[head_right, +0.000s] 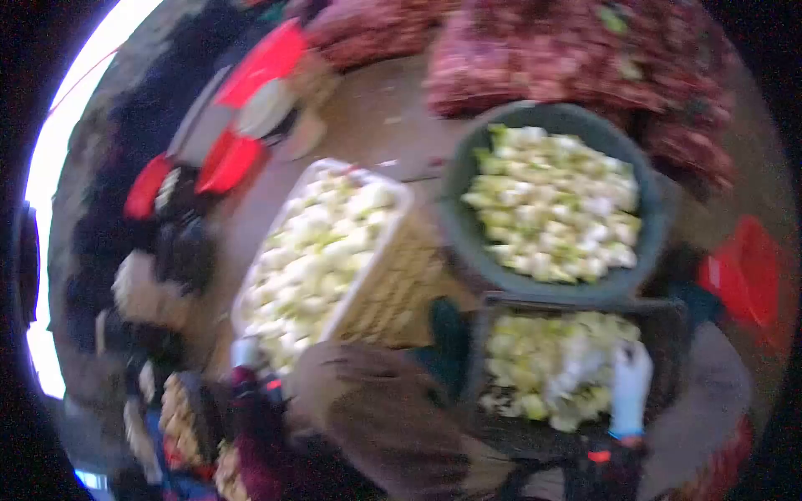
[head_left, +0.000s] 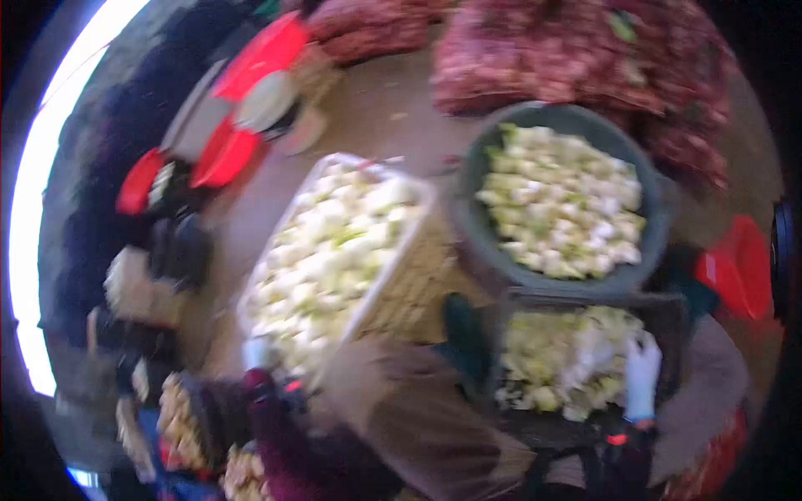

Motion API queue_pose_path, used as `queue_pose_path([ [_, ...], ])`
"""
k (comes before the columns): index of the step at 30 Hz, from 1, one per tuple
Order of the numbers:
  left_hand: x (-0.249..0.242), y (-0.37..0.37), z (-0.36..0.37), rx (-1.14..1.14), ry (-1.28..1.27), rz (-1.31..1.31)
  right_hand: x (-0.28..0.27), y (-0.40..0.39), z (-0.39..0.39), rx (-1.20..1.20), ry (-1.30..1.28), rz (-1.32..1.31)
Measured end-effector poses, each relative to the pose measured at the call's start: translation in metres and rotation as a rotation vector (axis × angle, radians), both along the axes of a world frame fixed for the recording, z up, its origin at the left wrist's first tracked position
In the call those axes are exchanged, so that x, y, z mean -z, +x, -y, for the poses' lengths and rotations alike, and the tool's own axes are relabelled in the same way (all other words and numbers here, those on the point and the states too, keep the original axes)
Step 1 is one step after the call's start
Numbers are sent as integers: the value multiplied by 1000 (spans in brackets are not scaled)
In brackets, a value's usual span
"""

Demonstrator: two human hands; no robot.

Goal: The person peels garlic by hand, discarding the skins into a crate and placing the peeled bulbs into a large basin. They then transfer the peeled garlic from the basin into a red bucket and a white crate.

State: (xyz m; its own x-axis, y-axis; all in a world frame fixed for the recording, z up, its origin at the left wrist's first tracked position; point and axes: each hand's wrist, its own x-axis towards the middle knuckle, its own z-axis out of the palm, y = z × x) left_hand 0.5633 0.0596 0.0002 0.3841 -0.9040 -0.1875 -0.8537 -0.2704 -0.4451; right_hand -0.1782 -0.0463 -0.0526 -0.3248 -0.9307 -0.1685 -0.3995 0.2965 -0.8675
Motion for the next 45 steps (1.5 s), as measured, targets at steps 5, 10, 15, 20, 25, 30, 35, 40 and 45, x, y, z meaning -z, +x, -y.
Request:
queue_pose_path([
  [5, -87, 47, 114, -184, -685, -892, -19, 12, -3, -37, 62, -42],
  [10, -263, -333, 240, 49, -574, -1231, 0, 26, -2, -122, 137, 197],
  [15, -157, -526, 344, 357, 234, -1321, -2, 13, -4, -153, 95, 190],
  [20, 53, -654, 426, 562, 62, -1185, -3, -4, -12, 19, 70, 450],
  [25, 125, -701, 447, 663, -112, -888, -31, -24, 5, 16, -53, 216],
  [30, 52, -666, 373, 120, -22, -1662, -37, -25, 1, 19, -115, 359],
  [35, -38, -613, 224, -551, -19, -2083, -52, -12, -1, -180, -150, 442],
  [40, -54, -572, 116, -622, -250, -2225, -74, 19, -26, -415, -87, 85],
  [45, -32, -567, 73, -570, -567, -2133, -57, 38, -43, -562, -65, -17],
])
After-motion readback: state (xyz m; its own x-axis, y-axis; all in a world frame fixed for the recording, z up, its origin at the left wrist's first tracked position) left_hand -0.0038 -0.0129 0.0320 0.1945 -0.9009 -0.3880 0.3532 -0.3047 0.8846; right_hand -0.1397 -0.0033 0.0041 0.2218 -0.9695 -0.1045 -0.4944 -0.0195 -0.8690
